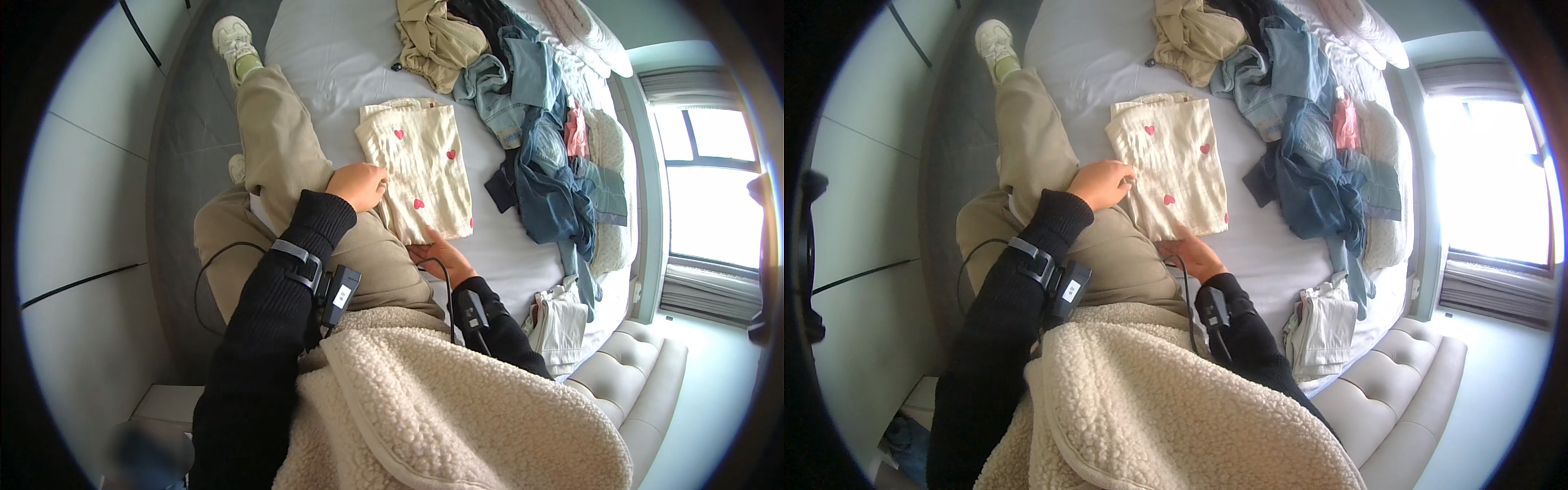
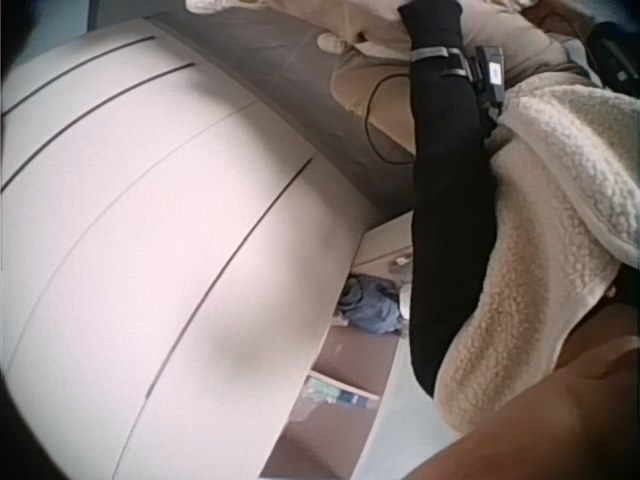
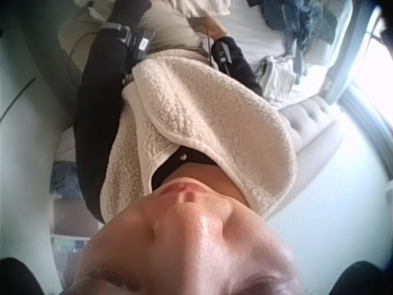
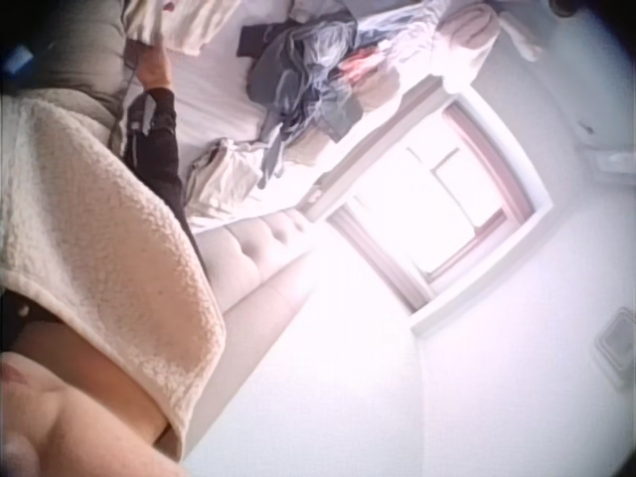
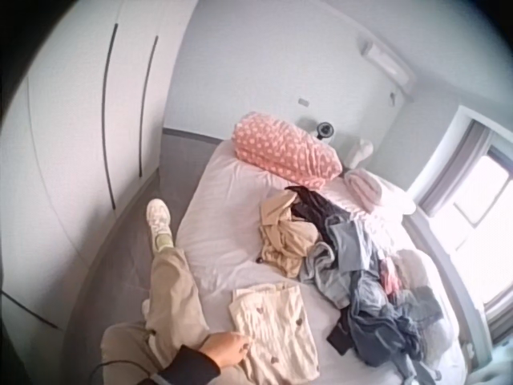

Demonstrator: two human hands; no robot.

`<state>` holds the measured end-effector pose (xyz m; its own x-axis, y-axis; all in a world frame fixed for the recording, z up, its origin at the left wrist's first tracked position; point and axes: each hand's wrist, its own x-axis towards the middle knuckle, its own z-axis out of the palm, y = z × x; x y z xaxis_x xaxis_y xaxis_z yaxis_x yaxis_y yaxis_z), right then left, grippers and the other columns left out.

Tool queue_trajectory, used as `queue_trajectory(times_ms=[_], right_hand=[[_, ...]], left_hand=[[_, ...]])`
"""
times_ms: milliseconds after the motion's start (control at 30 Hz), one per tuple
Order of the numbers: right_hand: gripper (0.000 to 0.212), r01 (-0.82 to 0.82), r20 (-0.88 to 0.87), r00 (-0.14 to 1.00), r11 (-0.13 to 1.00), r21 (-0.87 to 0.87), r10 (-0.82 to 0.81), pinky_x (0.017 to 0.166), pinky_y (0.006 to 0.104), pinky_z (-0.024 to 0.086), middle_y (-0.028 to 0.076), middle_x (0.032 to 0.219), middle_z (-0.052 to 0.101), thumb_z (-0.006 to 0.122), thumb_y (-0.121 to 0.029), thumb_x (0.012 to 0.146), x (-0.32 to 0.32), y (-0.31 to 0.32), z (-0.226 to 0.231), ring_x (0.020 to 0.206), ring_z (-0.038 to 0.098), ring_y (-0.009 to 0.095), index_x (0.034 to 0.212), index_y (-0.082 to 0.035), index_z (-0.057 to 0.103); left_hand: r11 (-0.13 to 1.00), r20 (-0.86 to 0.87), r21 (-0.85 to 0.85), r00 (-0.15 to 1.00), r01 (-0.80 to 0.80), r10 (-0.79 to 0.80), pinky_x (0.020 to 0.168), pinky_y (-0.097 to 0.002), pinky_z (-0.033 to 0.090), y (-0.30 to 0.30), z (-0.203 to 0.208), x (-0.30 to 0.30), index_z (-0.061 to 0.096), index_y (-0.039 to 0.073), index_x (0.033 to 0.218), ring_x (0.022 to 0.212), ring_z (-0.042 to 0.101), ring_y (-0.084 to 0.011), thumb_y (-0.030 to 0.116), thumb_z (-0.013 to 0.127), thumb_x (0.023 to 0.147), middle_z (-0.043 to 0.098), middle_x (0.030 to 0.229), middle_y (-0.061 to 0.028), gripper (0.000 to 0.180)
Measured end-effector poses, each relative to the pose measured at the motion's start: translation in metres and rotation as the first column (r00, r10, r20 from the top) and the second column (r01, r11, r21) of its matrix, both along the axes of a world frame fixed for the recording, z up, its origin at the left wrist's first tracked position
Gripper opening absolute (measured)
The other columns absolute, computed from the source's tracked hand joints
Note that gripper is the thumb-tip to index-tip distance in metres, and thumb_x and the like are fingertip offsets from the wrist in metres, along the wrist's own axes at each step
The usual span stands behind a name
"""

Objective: The person folds several pieces of clothing on a bed. They handle a white garment, a cream top with red hearts, a white t-shirt with text, and beige pants, folding each item and placing it aside.

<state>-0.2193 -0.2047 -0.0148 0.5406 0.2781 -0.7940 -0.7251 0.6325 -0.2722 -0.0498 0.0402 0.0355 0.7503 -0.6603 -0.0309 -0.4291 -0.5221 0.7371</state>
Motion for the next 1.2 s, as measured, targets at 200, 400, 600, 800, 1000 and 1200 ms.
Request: queue_trajectory(times_ms=[200,400,600,800,1000,1200], right_hand=[[0.048,-0.020,-0.006,1.000,0.977,-0.214,0.020,0.079,0.0332,0.052,0.014,0.111,0.062,0.058,-0.042,0.094,0.033,0.033,-0.004,0.095,0.063,0.022,0.122,-0.002,0.054],[0.037,0.326,-0.028,0.945,0.944,0.049,-0.325,0.070,0.0333,0.051,0.009,0.102,0.061,0.061,-0.034,0.093,0.049,0.033,0.027,0.086,0.061,0.022,0.118,-0.007,0.055],[0.032,0.109,0.058,0.993,0.975,-0.194,-0.100,0.061,0.0293,0.045,0.001,0.086,0.060,0.063,-0.037,0.093,0.056,0.035,0.045,0.070,0.055,0.015,0.111,-0.012,0.057],[0.038,0.068,0.190,0.982,0.915,-0.398,0.010,0.084,0.0365,0.045,0.002,0.110,0.061,0.052,-0.043,0.097,0.057,0.042,0.067,0.103,0.056,0.017,0.118,-0.011,0.058],[0.035,-0.020,0.341,0.884,0.755,-0.656,0.320,0.082,0.0293,0.049,0.001,0.115,0.062,0.056,-0.026,0.096,0.058,0.053,0.057,0.104,0.059,0.012,0.125,-0.006,0.055],[0.031,0.096,0.310,0.904,0.566,-0.819,0.295,0.058,0.0247,0.048,0.005,0.087,0.067,0.066,-0.030,0.089,0.064,0.073,0.042,0.074,0.063,0.010,0.096,0.000,0.065]], left_hand=[[0.998,-0.026,-0.067,1.000,0.005,-0.007,0.080,-0.0421,0.050,0.004,0.003,-0.004,0.066,0.008,0.106,0.093,0.064,-0.0320,0.011,0.062,0.079,0.067,0.102,-0.0121,0.027],[0.978,0.134,-0.182,0.988,0.103,-0.079,0.095,-0.0403,0.046,0.001,0.012,-0.007,0.061,0.011,0.116,0.113,0.055,-0.0331,0.000,0.062,0.069,0.063,0.117,-0.0105,0.048],[0.924,0.408,-0.268,0.901,0.272,-0.147,0.099,-0.0386,0.044,-0.010,0.011,-0.011,0.062,0.013,0.118,0.117,0.054,-0.0309,0.006,0.069,0.071,0.063,0.119,-0.0082,0.047],[0.964,-0.207,-0.220,0.958,0.151,-0.198,0.082,-0.0333,0.052,-0.017,0.000,-0.006,0.062,0.010,0.118,0.095,0.068,-0.0252,0.009,0.067,0.082,0.069,0.112,-0.0091,0.036],[0.885,-0.376,-0.464,0.912,-0.031,-0.165,0.074,-0.0321,0.052,-0.021,-0.003,-0.012,0.065,0.009,0.112,0.083,0.069,-0.0245,0.014,0.066,0.084,0.072,0.092,-0.0137,0.028],[0.955,-0.139,-0.296,0.988,0.019,-0.063,0.062,-0.0424,0.048,-0.021,0.003,-0.008,0.070,0.003,0.092,0.071,0.062,-0.0371,0.026,0.062,0.087,0.066,0.077,-0.0178,0.025]])
